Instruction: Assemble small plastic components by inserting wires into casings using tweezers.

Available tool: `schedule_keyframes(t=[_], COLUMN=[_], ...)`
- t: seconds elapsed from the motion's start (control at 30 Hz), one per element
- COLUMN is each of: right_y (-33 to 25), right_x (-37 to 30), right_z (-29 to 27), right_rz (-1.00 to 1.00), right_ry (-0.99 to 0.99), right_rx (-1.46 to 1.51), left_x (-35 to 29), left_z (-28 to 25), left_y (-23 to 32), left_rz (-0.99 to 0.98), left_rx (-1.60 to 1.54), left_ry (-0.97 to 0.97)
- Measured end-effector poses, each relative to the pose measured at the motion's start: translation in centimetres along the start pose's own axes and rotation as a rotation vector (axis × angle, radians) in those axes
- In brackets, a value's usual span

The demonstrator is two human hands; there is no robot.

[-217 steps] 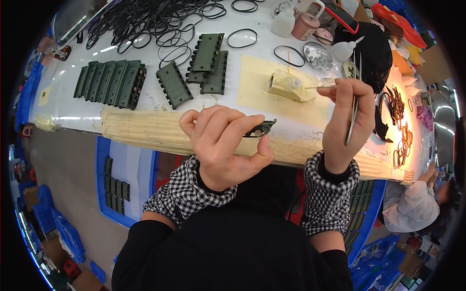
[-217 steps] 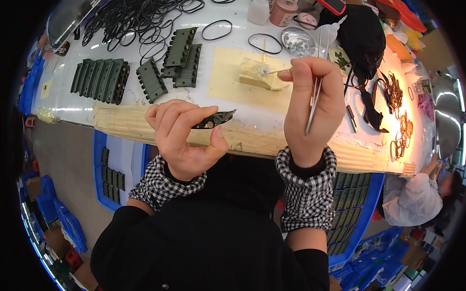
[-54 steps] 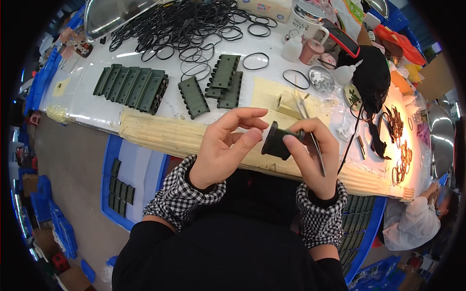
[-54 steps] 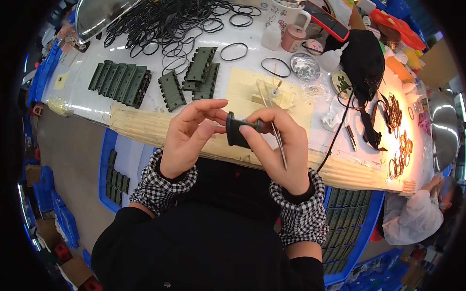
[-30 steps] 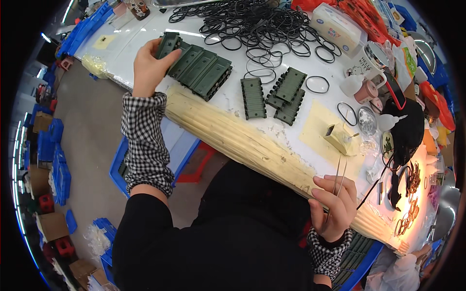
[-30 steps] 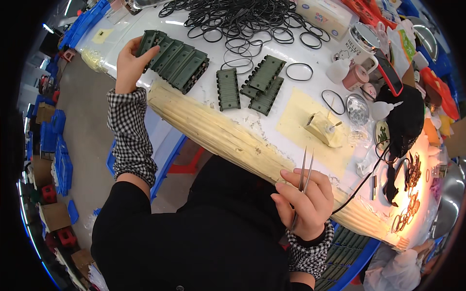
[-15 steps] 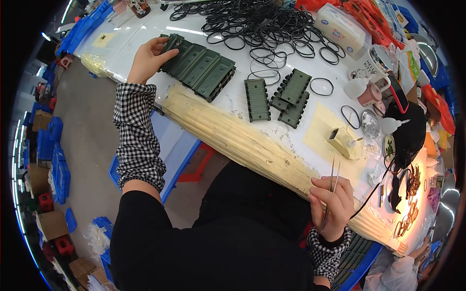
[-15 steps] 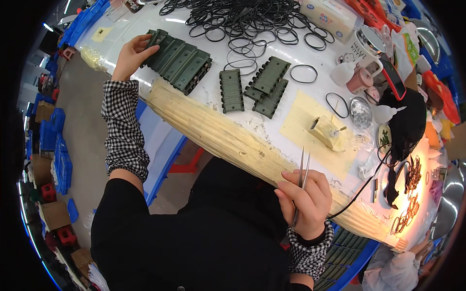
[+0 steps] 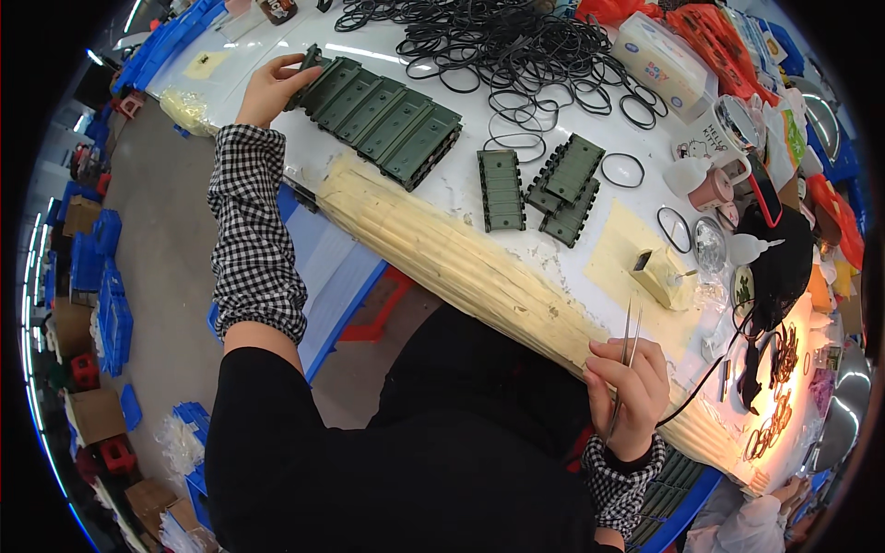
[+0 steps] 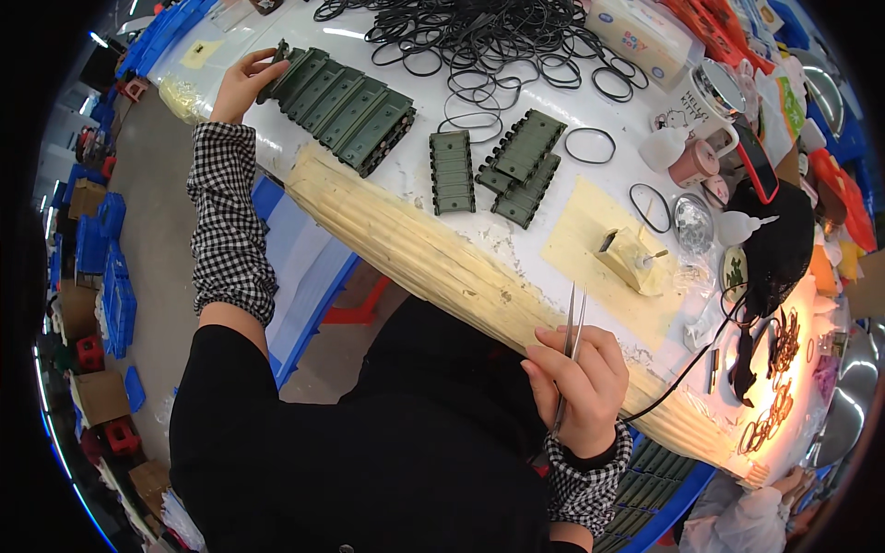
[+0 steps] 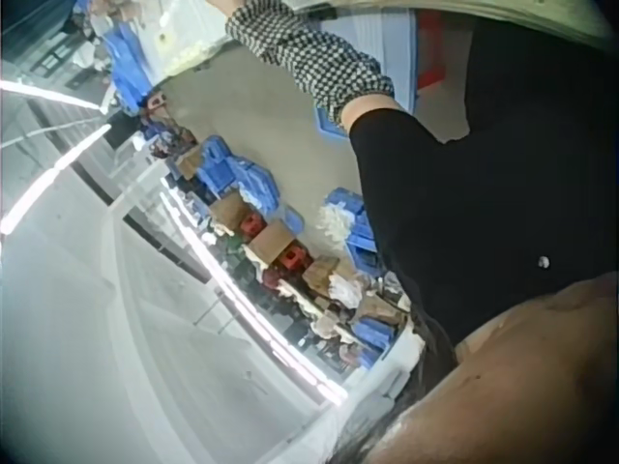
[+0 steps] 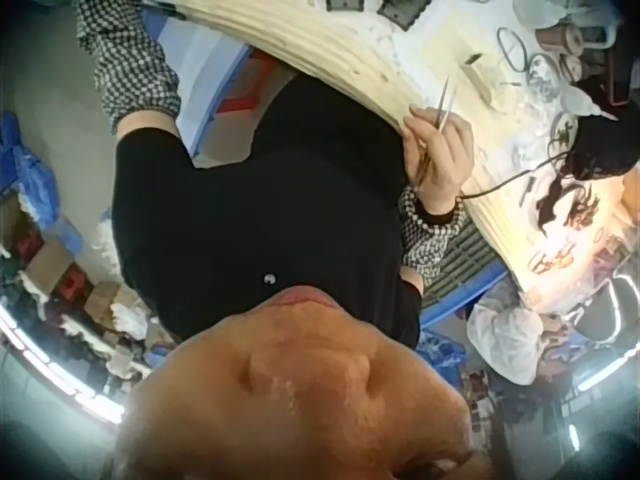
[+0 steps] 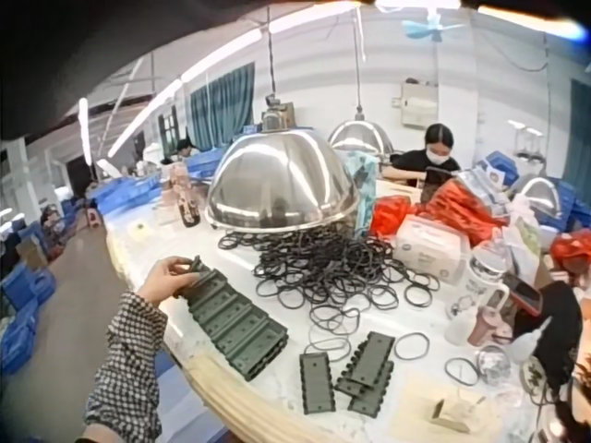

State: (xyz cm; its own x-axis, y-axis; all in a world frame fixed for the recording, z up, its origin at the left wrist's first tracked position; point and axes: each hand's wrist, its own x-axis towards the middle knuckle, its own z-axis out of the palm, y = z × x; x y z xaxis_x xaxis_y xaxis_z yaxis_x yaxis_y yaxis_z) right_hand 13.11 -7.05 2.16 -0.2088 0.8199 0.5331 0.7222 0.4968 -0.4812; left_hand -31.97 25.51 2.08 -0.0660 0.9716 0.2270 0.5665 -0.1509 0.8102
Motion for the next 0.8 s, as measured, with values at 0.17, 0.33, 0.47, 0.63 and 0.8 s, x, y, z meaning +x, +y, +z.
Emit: schedule_keyframes(t=[0.17, 0.33, 0.47, 0.63, 0.8], right_y=[0.1, -0.2, -0.3, 0.2, 0.1], right_x=[0.0, 0.5, 0.9, 0.5, 0.7], right_z=[0.2, 0.8, 0.8, 0.7, 0.9], right_rz=[0.020, 0.009, -0.001, 0.017, 0.007], right_ry=[-0.010, -0.019, -0.020, -0.030, -0.033], right_rx=[0.000, 0.013, 0.006, -0.010, 0.000], left_x=[4.5, 6.7, 7.4, 7.6, 7.1], left_z=[-3.4, -1.7, -0.8, -0.5, -0.6], left_y=[-2.1, -2.5, -4.1, -5.1, -5.1], left_rz=[-0.001, -0.050, -0.037, -0.038, -0.020], left_rx=[0.415, 0.544, 0.645, 0.602, 0.625], left_ry=[0.065, -0.113, -0.116, -0.108, -0.055])
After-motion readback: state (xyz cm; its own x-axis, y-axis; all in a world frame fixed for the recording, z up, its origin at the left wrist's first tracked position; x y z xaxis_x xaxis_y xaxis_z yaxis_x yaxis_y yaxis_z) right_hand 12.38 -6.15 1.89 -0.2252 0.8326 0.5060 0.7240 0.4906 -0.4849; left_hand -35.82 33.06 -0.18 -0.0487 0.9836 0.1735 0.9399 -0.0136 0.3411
